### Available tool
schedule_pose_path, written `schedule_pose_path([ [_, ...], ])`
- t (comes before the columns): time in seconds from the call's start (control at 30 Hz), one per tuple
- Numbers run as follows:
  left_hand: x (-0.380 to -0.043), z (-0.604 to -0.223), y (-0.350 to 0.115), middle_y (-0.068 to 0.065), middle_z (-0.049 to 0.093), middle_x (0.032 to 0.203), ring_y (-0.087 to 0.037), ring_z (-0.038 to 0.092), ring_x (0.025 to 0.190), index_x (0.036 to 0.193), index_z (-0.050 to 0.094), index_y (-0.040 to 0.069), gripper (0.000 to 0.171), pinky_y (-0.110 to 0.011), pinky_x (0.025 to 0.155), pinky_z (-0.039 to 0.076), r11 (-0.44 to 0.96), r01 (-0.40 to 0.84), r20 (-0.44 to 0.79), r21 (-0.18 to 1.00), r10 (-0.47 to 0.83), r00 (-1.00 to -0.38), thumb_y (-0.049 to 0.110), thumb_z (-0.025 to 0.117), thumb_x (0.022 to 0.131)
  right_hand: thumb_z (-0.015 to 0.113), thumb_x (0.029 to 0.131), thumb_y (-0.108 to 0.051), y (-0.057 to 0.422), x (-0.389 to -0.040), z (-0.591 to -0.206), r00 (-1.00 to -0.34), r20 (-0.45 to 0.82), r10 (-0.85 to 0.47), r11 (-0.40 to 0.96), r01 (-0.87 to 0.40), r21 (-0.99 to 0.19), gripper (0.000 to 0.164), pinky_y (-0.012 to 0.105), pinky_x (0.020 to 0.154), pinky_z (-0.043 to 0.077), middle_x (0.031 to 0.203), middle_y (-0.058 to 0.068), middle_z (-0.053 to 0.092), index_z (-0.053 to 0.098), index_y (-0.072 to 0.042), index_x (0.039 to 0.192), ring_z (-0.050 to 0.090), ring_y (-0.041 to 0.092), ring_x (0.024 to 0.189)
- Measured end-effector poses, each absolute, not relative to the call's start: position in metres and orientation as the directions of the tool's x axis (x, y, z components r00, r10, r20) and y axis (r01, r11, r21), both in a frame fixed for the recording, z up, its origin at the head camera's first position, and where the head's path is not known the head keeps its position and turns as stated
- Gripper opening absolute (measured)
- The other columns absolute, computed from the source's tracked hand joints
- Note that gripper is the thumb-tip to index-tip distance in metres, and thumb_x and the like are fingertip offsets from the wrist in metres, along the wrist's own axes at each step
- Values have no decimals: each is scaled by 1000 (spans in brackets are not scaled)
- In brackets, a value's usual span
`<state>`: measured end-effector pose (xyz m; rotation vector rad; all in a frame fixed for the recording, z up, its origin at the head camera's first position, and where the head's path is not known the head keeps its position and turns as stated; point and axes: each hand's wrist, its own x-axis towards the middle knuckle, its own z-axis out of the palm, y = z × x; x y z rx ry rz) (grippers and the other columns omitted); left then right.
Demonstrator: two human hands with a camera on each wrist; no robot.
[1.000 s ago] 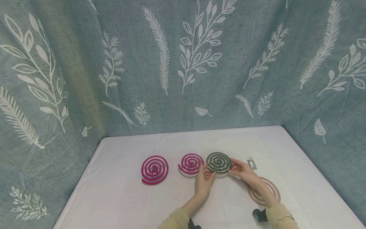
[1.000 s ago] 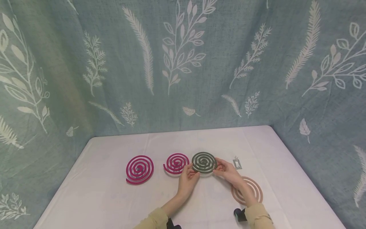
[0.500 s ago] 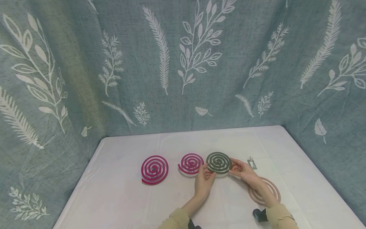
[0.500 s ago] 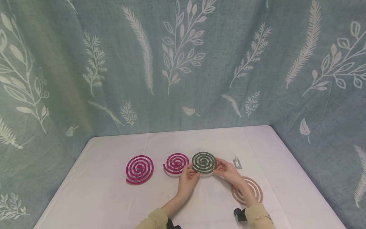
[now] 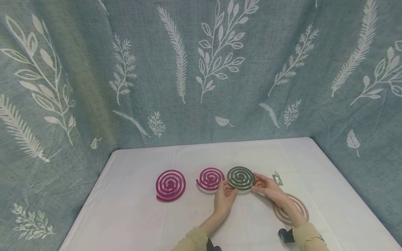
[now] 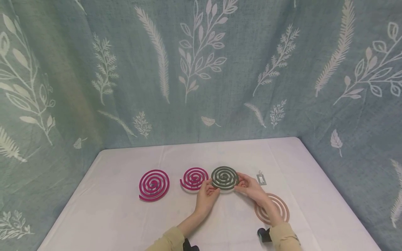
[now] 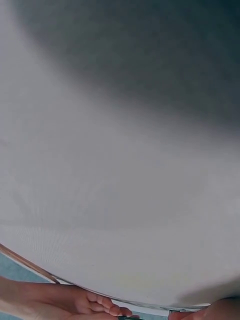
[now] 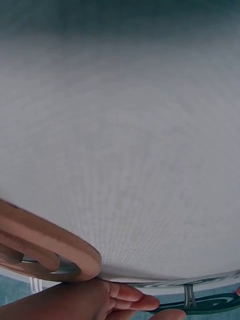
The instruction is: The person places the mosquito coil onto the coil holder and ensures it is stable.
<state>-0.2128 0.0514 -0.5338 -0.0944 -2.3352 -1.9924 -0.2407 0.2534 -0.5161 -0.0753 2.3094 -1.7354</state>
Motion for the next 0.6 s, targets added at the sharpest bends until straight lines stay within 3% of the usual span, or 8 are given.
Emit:
schedule_pose_path([
  [0.6, -211, -528, 51, -13, 66, 90, -18, 64, 81, 123, 48, -3, 46, -17, 70, 51, 124, 81, 82, 989, 1, -997, 4, 68, 83, 70, 84, -13, 256, -244, -521, -966, -162, -200, 299, 97, -949, 74, 15, 72, 49, 109, 11, 53, 31, 5, 144, 53, 8, 85],
])
